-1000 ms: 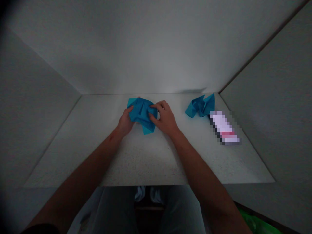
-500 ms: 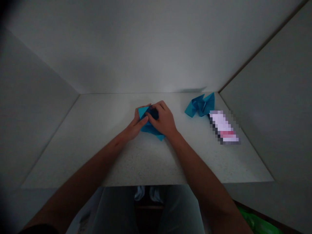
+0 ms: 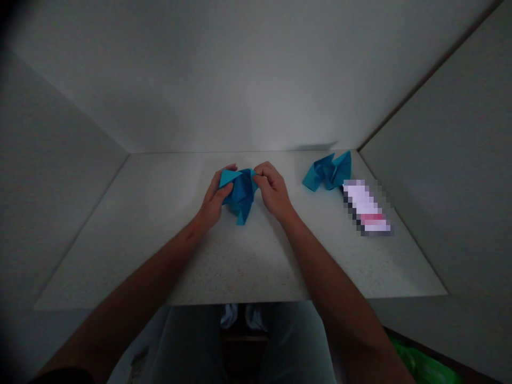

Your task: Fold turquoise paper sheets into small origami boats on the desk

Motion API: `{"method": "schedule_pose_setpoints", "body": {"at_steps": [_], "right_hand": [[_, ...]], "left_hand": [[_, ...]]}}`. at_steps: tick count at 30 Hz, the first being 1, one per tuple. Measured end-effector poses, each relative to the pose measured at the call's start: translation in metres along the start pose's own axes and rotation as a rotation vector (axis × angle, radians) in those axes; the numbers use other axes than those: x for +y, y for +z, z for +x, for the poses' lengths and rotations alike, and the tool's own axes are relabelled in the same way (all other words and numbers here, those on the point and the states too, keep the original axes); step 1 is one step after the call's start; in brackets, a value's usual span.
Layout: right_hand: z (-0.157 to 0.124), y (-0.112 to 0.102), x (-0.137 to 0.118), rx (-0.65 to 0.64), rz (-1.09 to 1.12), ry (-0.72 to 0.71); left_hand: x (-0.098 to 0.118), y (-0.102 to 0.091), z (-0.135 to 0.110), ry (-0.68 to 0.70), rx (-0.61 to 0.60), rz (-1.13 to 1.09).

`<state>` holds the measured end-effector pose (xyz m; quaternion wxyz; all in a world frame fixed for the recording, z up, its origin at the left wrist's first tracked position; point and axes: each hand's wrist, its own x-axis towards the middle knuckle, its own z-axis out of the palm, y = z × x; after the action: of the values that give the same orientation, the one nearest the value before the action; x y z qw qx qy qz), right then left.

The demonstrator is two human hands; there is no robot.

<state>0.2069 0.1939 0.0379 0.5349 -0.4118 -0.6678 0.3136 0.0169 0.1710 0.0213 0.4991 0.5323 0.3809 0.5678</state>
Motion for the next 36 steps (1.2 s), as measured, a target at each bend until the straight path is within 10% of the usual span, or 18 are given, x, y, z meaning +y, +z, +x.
{"method": "schedule_pose_setpoints", "body": {"at_steps": [10, 21, 36], "right_hand": [[0.013, -0.014, 0.024, 0.158, 0.320, 0.331], [0.011, -0.017, 0.047, 0.229, 0.190, 0.394], [0.024, -0.057, 0.061, 0.564, -0.013, 0.242]], "left_hand": [[-0.022, -0.014, 0.019, -0.220, 0.229, 0.005], [-0.018, -0.027, 0.027, -0.453, 0.025, -0.293], [-0.006, -0.083, 0.041, -0.303, 0.211, 0.090]]}}
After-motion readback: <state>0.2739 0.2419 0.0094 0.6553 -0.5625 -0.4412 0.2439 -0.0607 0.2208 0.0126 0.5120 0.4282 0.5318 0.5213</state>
